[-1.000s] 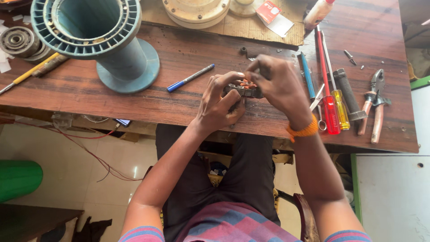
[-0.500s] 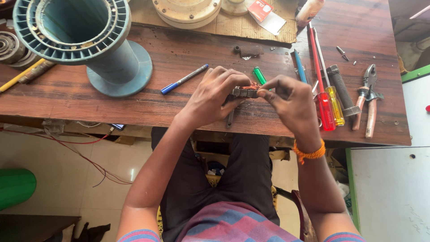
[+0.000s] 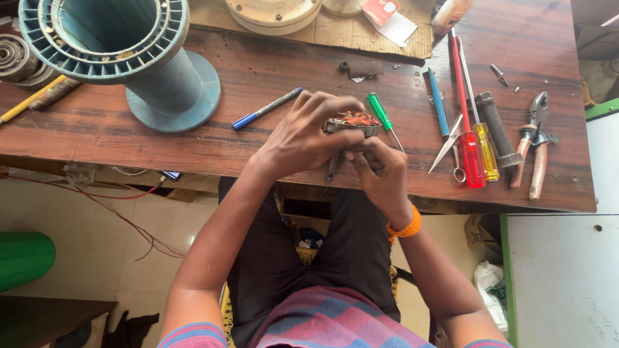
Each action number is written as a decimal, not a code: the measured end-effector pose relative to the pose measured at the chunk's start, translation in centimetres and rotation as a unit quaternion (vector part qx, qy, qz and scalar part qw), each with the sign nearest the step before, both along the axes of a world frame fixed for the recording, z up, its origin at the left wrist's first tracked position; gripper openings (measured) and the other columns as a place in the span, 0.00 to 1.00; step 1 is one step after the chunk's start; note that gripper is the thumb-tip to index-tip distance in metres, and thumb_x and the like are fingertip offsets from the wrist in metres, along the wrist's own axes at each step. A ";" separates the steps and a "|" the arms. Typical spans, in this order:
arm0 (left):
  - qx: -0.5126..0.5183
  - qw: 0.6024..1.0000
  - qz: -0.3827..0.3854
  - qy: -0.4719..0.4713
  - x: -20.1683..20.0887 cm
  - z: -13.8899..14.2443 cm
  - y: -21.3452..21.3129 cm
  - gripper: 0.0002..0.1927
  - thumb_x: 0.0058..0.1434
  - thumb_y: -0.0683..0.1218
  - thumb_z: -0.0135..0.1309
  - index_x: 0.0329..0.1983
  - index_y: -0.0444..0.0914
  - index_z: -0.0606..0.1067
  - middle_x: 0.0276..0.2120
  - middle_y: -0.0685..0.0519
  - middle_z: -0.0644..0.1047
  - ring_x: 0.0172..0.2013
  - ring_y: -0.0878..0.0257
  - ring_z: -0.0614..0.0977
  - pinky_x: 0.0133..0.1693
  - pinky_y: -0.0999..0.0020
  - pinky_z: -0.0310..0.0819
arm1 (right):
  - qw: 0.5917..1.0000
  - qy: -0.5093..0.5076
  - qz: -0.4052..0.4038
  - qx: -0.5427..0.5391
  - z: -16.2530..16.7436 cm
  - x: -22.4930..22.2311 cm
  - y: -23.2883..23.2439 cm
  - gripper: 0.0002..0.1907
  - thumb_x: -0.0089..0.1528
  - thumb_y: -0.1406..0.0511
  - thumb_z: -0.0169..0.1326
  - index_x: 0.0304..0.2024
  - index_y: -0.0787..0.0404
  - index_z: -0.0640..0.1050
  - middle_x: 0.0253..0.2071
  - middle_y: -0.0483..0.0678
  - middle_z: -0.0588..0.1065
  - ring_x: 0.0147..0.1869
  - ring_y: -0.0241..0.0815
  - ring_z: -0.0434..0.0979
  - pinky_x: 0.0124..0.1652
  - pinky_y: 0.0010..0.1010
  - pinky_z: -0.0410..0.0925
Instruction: The person sits at a workbench repairing an electric motor armature with copper windings. They hold the armature, work on the windings and slots by hand, use a screwdriver on it, pick up a marker and mark the armature, then resume adjusting the windings and components by hand.
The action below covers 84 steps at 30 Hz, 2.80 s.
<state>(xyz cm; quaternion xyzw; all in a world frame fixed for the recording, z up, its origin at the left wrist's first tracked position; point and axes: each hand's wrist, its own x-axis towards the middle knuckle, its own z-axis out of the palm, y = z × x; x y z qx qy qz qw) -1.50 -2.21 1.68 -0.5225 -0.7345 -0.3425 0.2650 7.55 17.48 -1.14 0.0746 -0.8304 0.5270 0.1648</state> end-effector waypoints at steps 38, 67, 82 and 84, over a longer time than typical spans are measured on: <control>0.155 0.980 0.125 0.017 3.1 -3.9 2.1 0.09 0.56 0.40 0.65 0.33 0.38 0.74 0.59 0.52 0.66 0.60 0.54 0.72 0.60 0.54 0.68 | 0.987 -0.086 0.108 0.083 9.4 -5.8 1.7 0.04 0.63 0.72 0.63 0.40 0.66 0.83 0.30 0.45 0.79 0.33 0.28 0.75 0.31 0.22 0.67; -0.025 0.982 0.019 -0.188 0.8 2.8 0.5 0.22 0.52 0.43 0.67 0.49 0.43 0.73 0.46 0.56 0.76 0.46 0.53 0.72 0.54 0.55 0.69 | 0.992 -0.060 -0.026 0.104 6.3 0.3 1.6 0.05 0.62 0.71 0.64 0.42 0.64 0.83 0.21 0.38 0.69 0.26 0.24 0.61 0.26 0.21 0.57; 0.040 0.997 0.021 0.068 0.8 -1.2 -0.4 0.11 0.56 0.46 0.67 0.40 0.48 0.78 0.60 0.60 0.68 0.55 0.56 0.75 0.51 0.57 0.72 | 0.994 -0.039 0.023 -0.101 -1.1 1.1 -0.3 0.05 0.63 0.73 0.63 0.35 0.65 0.78 0.23 0.34 0.63 0.27 0.22 0.56 0.27 0.20 0.51; 0.069 0.996 0.025 0.054 0.9 -1.7 -0.2 0.10 0.57 0.44 0.67 0.38 0.44 0.76 0.59 0.59 0.68 0.56 0.56 0.75 0.52 0.57 0.72 | 0.995 -0.049 0.027 -0.078 0.1 1.3 0.0 0.04 0.63 0.72 0.63 0.36 0.65 0.78 0.24 0.35 0.66 0.27 0.22 0.60 0.27 0.20 0.54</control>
